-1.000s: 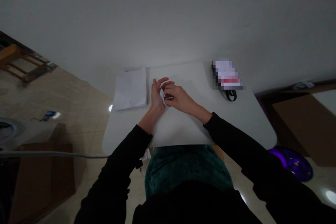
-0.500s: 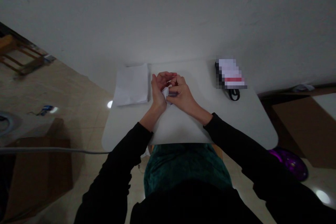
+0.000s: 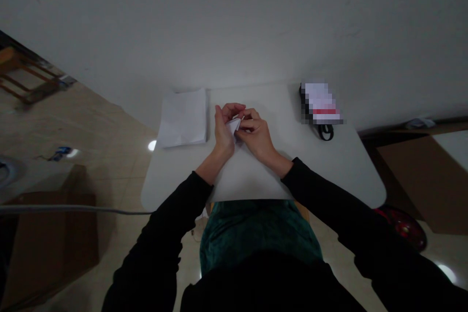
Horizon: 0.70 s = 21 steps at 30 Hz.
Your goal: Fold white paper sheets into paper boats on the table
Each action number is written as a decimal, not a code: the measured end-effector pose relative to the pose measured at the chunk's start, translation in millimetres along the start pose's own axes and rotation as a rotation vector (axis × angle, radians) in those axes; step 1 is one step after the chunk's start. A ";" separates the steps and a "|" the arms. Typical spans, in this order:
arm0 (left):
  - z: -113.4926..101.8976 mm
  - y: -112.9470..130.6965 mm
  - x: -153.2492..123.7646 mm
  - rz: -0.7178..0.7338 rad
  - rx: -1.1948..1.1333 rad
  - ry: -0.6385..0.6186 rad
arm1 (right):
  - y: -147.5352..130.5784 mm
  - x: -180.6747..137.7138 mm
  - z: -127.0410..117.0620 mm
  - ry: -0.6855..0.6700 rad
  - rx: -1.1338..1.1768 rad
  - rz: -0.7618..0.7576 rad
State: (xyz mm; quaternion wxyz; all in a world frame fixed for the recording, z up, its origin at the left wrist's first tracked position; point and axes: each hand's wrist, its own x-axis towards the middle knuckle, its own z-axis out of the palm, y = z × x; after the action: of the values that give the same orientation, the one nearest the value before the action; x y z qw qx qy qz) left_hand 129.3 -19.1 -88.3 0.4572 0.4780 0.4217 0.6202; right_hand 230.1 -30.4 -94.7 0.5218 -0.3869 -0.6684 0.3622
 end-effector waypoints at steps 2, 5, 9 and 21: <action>-0.1 -2.0 0.6 0.014 -0.052 0.008 | 2.4 1.9 -1.4 -0.017 0.059 0.031; 1.0 -4.2 -0.4 0.064 -0.038 0.000 | 5.6 5.0 -4.1 -0.030 0.081 0.038; 3.2 -4.2 -3.1 0.128 0.029 -0.025 | 4.8 4.9 -5.0 0.030 -0.055 -0.055; 11.9 -3.7 -12.0 0.214 0.018 0.003 | 5.9 2.1 -2.3 0.243 -0.182 -0.163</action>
State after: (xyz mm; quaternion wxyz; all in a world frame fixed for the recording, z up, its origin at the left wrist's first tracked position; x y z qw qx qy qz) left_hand 143.0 -28.9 -92.2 0.3836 0.5233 0.3745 0.6623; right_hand 232.9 -25.8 -98.6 0.5891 -0.4180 -0.6598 0.2071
